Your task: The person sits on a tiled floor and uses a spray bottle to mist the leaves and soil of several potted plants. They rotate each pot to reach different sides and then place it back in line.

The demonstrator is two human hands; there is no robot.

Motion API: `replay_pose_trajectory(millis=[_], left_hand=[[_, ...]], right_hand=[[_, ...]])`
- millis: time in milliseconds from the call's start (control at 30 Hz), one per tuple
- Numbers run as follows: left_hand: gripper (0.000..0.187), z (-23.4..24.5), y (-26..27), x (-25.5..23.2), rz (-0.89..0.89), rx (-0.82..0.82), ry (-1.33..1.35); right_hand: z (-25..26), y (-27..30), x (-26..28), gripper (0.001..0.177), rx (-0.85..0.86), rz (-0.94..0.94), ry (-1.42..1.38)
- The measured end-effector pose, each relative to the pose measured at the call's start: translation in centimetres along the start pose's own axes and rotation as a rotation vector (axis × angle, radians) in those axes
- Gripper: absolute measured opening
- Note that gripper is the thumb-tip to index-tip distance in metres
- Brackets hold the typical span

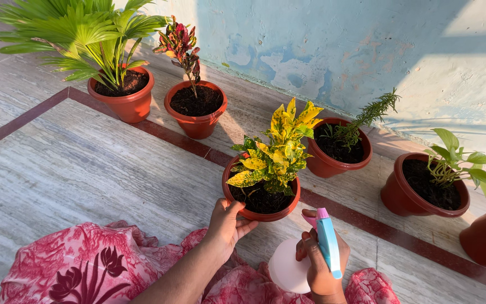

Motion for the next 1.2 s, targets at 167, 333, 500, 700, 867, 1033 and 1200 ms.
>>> replay_pose_trajectory(millis=[167,333,500,700,867,1033,1200], left_hand=[[0.034,-0.1,-1.0,-0.2,-0.026,-0.021,0.013],[0.034,-0.7,-0.8,-0.7,-0.035,-0.037,0.018],[0.033,-1.7,-0.2,-1.4,-0.028,-0.024,-0.009],[0.029,-3.0,-0.4,-1.8,-0.061,-0.013,0.094],[0.032,-3.3,-1.3,-1.9,-0.062,-0.008,0.128],[0.035,-3.8,-2.8,-2.0,-0.095,-0.018,0.176],[0.039,-4.0,-4.5,-2.3,-0.097,-0.052,0.212]], right_hand=[[0.0,-0.1,-0.6,0.049,0.043,0.029,-0.057],[-0.1,-0.3,-0.7,0.052,0.069,0.061,-0.087],[-0.9,0.3,-0.6,0.054,0.074,0.037,-0.073],[-1.0,0.0,-1.1,0.059,0.068,0.024,-0.038],[-0.8,-0.4,-1.9,0.067,0.055,-0.004,-0.119],[-0.7,-0.3,-2.1,0.067,0.051,-0.015,-0.033],[-1.3,-0.3,-1.7,0.063,0.052,-0.029,-0.041]])
Point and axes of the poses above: each hand's wrist, its own y-axis away from the middle knuckle, its own z-axis out of the back of the hand, x = y × z, the point moved 4 cm from there along -y, towards the middle knuckle, and after that the axes turned 1 degree about z, right-handed, at the moved point
